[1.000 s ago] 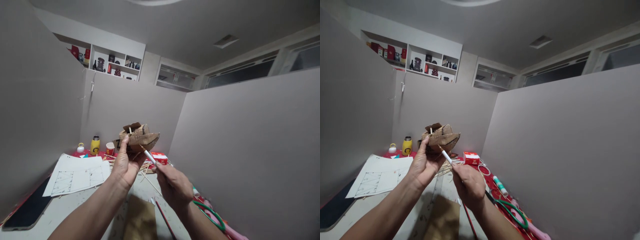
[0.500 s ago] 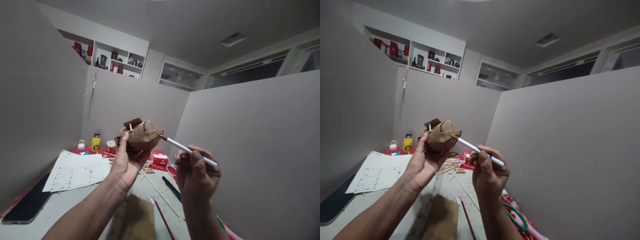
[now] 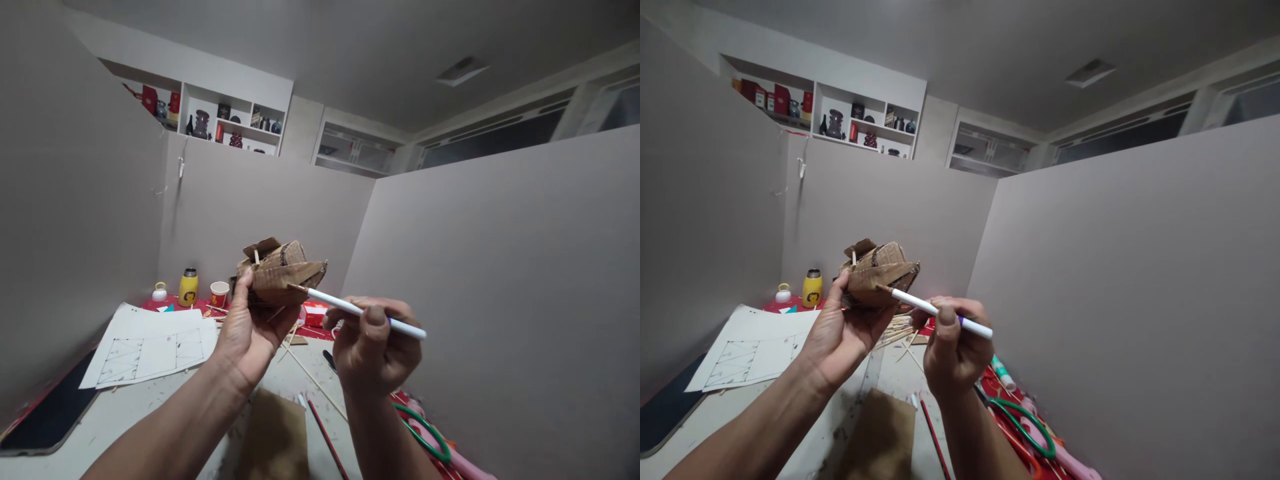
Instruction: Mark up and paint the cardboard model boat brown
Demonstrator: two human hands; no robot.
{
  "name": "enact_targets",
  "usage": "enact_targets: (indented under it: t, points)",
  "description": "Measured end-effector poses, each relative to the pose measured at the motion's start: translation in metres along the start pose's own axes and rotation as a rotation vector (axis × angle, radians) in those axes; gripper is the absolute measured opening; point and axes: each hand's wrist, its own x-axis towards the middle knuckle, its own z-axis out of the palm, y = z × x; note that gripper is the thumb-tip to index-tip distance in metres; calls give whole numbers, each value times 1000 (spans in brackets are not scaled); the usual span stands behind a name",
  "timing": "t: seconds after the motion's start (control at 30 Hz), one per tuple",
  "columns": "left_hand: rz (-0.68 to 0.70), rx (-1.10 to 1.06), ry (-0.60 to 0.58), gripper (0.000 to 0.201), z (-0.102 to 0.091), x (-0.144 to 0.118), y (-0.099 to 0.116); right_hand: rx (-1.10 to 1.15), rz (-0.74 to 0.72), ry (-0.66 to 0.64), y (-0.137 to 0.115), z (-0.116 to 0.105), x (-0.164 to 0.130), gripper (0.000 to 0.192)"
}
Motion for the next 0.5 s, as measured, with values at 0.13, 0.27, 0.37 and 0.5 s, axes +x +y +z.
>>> enact_targets:
  t: [0.13, 0.27, 0.37, 0.5]
  points:
    - [-6, 20, -21, 45, 1, -3, -1, -4, -31, 69, -2, -1, 3, 14]
    - [-12, 42, -9, 44, -1, -4, -2, 5, -74, -39, -5, -3, 5, 11]
    - [-17, 47, -35, 45, -2, -5, -3, -6, -107, 24, -6, -4, 6, 12]
    - [-20, 34, -6, 44, 0, -6, -5, 11, -95, -89, -7, -3, 5, 8]
